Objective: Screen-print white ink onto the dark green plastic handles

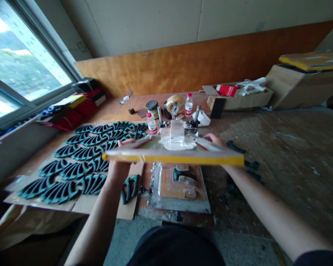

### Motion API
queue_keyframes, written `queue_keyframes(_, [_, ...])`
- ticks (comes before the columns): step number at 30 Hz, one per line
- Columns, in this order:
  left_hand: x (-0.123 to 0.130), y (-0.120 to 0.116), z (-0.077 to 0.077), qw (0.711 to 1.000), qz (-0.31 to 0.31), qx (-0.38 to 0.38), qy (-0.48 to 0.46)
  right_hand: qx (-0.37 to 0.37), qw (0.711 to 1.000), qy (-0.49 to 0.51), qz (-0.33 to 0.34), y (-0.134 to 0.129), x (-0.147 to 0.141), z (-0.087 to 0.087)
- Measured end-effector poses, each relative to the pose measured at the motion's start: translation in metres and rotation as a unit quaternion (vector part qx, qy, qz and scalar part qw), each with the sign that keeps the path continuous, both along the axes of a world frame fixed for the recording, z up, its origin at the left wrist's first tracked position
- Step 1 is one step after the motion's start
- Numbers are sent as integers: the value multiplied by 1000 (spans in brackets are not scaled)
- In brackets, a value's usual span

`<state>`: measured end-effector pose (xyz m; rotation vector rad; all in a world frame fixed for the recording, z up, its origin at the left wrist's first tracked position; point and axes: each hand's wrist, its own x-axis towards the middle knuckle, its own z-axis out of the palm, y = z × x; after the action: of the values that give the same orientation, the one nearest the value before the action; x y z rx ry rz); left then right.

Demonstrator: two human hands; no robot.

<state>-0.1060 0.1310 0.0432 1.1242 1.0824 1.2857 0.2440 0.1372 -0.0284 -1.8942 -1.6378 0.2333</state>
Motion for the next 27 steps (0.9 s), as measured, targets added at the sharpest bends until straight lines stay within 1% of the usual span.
queue_keyframes(1, [7,11,11,999,-7,21,-32,-37,999,-16,15,-10,-2,-15])
queue_keyframes(3, [18,28,25,996,-25,41,-78,-88,990,-77,79,-30,-16,-46])
queue_keyframes(4, [23,32,28,995,-20,51,-85,-97,983,-113,108,-40,-26,-59])
queue_keyframes(5, [27,32,26,995,-3,58,-87,-104,976,-140,127,-48,-38,-68])
queue_keyframes(6, [31,27,20,994,22,59,-85,-111,972,-157,131,-54,-49,-73])
queue_keyframes(7, [35,17,9,995,36,42,-77,-123,971,-163,125,-59,-59,-75])
queue_keyframes(8, [39,3,-7,998,27,2,-64,-137,971,-159,111,-63,-69,-73])
queue_keyframes(9, [44,-14,-25,997,3,-57,-48,-146,973,-150,93,-67,-80,-69])
queue_keyframes(10, [49,-33,-44,987,-67,-146,-25,-143,977,-139,75,-72,-91,-64])
queue_keyframes(11, [54,-52,-64,960,-144,-240,-4,-125,982,-127,66,-77,-103,-59])
queue_keyframes(12, [58,-70,-82,938,-175,-301,-5,-93,986,-116,74,-83,-116,-54])
queue_keyframes(13, [61,-84,-98,926,-173,-333,-27,-55,988,-102,105,-89,-128,-50])
queue_keyframes(14, [61,-95,-111,921,-156,-353,-51,-20,983,-84,161,-94,-137,-48])
queue_keyframes(15, [58,-101,-121,923,-124,-357,-74,7,972,-65,227,-97,-141,-47])
queue_keyframes(16, [51,-103,-129,927,-87,-354,-87,17,957,-49,285,-97,-139,-47])
queue_keyframes(17, [39,-102,-134,932,-53,-347,-84,12,948,-39,316,-95,-130,-49])
queue_keyframes(18, [22,-99,-139,938,-20,-339,-65,-10,953,-41,301,-90,-112,-51])
queue_keyframes(19, [1,-96,-144,942,17,-332,-34,-43,966,-53,250,-84,-87,-54])
queue_keyframes(20, [-23,-93,-150,944,55,-326,3,-81,981,-77,161,-77,-56,-57])
queue_keyframes(21, [-48,-90,-156,939,91,-327,45,-134,984,-109,50,-70,-23,-60])
queue_keyframes(22, [-74,-90,-164,926,136,-340,91,-158,979,-124,-21,-66,12,-63])
queue_keyframes(23, [-97,-90,-172,909,164,-357,137,-178,972,-134,-77,-64,44,-66])
queue_keyframes(24, [-117,-91,-180,889,173,-379,188,-198,962,-139,-127,-65,72,-70])
queue_keyframes(25, [-133,-92,-188,868,172,-399,241,-212,953,-140,-163,-69,96,-74])
queue_keyframes(27, [-150,-92,-200,830,138,-409,353,-233,939,-137,-211,-81,127,-85])
